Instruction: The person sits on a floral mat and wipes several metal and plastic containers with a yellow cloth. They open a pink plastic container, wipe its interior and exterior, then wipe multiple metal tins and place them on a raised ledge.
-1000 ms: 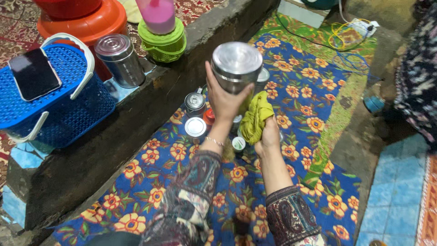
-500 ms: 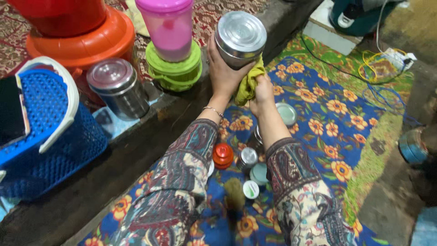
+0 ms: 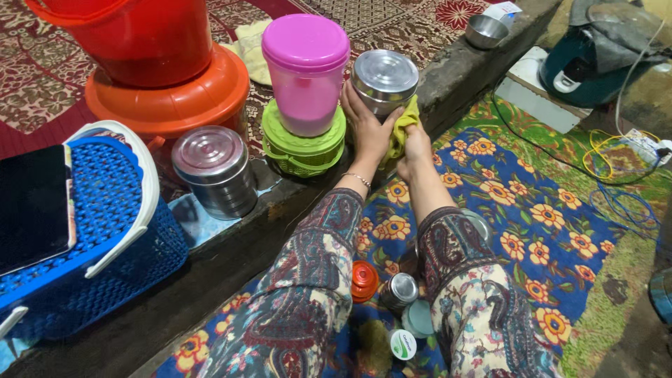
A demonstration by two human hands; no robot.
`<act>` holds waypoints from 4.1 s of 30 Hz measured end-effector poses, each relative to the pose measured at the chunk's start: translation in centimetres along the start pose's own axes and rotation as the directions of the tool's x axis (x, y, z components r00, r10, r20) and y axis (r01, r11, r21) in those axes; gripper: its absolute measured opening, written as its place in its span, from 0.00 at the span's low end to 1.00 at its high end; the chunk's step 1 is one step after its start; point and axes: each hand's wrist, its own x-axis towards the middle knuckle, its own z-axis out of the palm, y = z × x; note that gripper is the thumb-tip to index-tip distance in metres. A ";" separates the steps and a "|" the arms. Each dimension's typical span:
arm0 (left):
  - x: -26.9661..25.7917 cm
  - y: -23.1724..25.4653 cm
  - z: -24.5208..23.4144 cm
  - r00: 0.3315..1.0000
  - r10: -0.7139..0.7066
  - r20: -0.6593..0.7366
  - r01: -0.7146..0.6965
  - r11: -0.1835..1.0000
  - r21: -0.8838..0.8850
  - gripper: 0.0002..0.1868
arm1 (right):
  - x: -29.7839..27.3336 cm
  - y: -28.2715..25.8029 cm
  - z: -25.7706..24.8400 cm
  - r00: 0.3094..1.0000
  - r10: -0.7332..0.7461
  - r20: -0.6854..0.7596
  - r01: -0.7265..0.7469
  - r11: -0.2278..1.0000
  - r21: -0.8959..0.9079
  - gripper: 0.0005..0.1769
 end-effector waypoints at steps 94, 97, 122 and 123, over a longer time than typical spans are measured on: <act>-20.7 11.1 0.9 0.578 -0.277 0.768 -0.103 0.908 0.405 0.68 | -38.2 -10.9 -19.5 0.932 0.003 -0.361 0.011 0.999 0.037 0.18; -20.3 11.3 0.6 0.611 -0.250 0.751 -0.124 0.907 0.403 0.65 | -38.9 -11.4 -19.8 0.933 -0.003 -0.361 0.020 0.999 0.044 0.18; -40.1 7.6 2.2 0.213 -0.052 0.976 -0.561 0.811 0.166 0.58 | -38.9 -12.0 -21.3 0.899 -0.134 -0.416 0.212 0.966 0.147 0.16; -39.7 7.6 2.1 0.202 -0.087 0.976 -0.549 0.815 0.186 0.58 | -39.0 -12.0 -21.3 0.896 -0.138 -0.421 0.213 0.967 0.136 0.16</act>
